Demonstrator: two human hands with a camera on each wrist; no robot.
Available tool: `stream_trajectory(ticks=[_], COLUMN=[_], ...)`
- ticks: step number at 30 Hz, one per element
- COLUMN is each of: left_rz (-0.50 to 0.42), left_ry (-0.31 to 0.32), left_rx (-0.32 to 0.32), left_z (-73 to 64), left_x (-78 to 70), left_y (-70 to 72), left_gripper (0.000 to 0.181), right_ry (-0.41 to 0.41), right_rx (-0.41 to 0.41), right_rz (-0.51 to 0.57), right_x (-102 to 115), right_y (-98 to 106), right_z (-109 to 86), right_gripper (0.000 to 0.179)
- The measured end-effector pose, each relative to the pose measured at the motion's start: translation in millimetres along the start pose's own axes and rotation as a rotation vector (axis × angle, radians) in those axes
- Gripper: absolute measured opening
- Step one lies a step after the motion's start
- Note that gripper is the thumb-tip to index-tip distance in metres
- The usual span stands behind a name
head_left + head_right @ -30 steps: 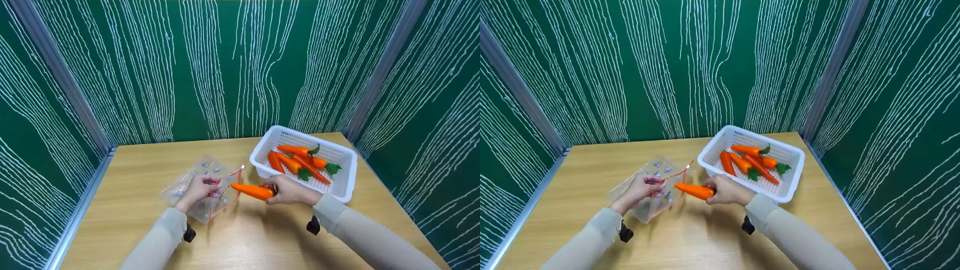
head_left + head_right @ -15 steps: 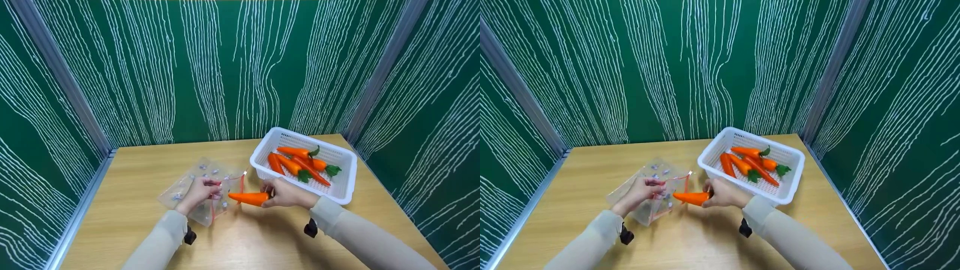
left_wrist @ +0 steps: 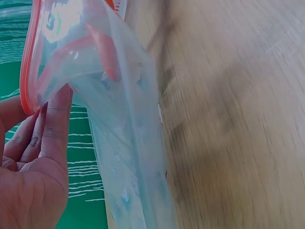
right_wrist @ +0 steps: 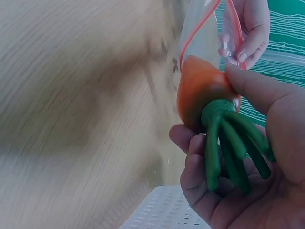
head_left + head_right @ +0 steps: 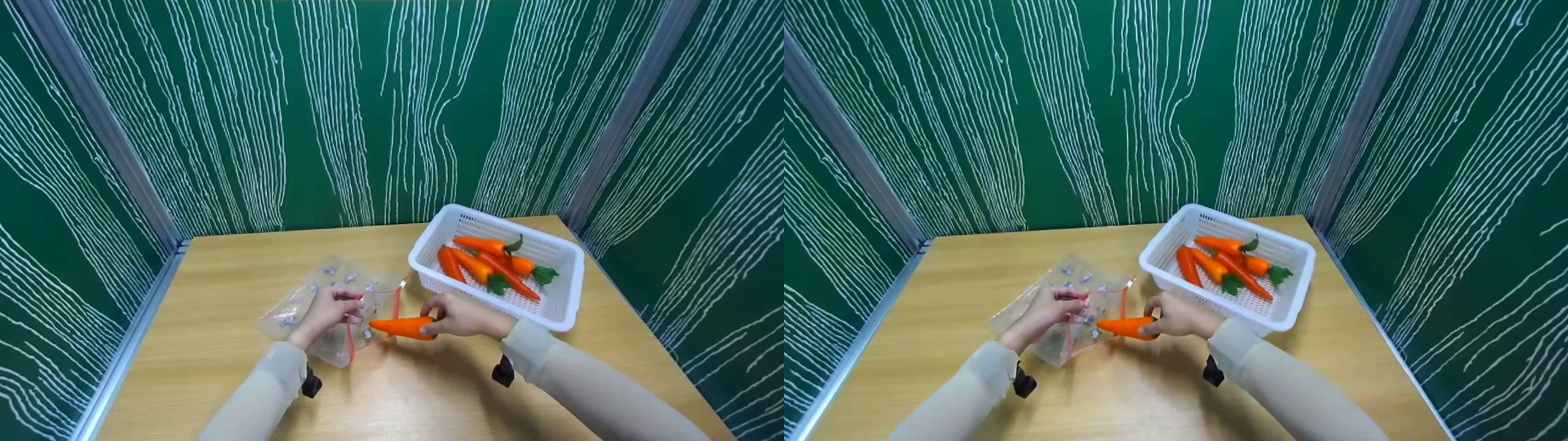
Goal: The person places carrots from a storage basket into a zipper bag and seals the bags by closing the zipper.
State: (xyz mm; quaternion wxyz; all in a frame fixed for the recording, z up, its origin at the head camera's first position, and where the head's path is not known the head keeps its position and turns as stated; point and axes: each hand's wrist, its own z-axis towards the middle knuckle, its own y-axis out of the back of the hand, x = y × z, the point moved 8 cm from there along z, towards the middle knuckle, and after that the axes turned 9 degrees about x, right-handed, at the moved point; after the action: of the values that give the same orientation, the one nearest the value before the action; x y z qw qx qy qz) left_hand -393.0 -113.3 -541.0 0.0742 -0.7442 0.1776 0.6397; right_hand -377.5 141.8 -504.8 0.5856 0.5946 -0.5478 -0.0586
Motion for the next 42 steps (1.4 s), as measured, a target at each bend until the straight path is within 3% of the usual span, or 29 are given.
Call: stream_trajectory(ticks=[6, 15, 23, 37, 42], left_rz=[-0.007, -0.056, -0.041, 0.018, 0.011], left_ry=[-0.001, -0.056, -0.057, -0.021, -0.01], left_rx=[0.016, 0.037, 0.032, 0.028, 0.021], left_z=[0.7, 4.6, 6.0, 3.0, 2.0], left_x=[1.0, -2.2, -3.6, 1.7, 0.4], left_y=[-2.3, -6.9, -7.6, -8.7, -9.0], left_gripper=[0.025, 0.029, 0.03, 0.029, 0.03], right_ry=[-0.031, -0.057, 0.032, 0.052, 0.117], right_rx=[-0.008, -0.102, -0.117, -0.124, -0.158], right_rz=[0.058, -0.016, 0.097, 0.217, 0.276], right_x=[-2, 4, 10, 9, 16], right_y=[-4, -2, -4, -8, -5], right_z=[1.9, 3.7, 8.7, 14.5, 17.5], right_gripper=[0.028, 0.03, 0.025, 0.033, 0.032])
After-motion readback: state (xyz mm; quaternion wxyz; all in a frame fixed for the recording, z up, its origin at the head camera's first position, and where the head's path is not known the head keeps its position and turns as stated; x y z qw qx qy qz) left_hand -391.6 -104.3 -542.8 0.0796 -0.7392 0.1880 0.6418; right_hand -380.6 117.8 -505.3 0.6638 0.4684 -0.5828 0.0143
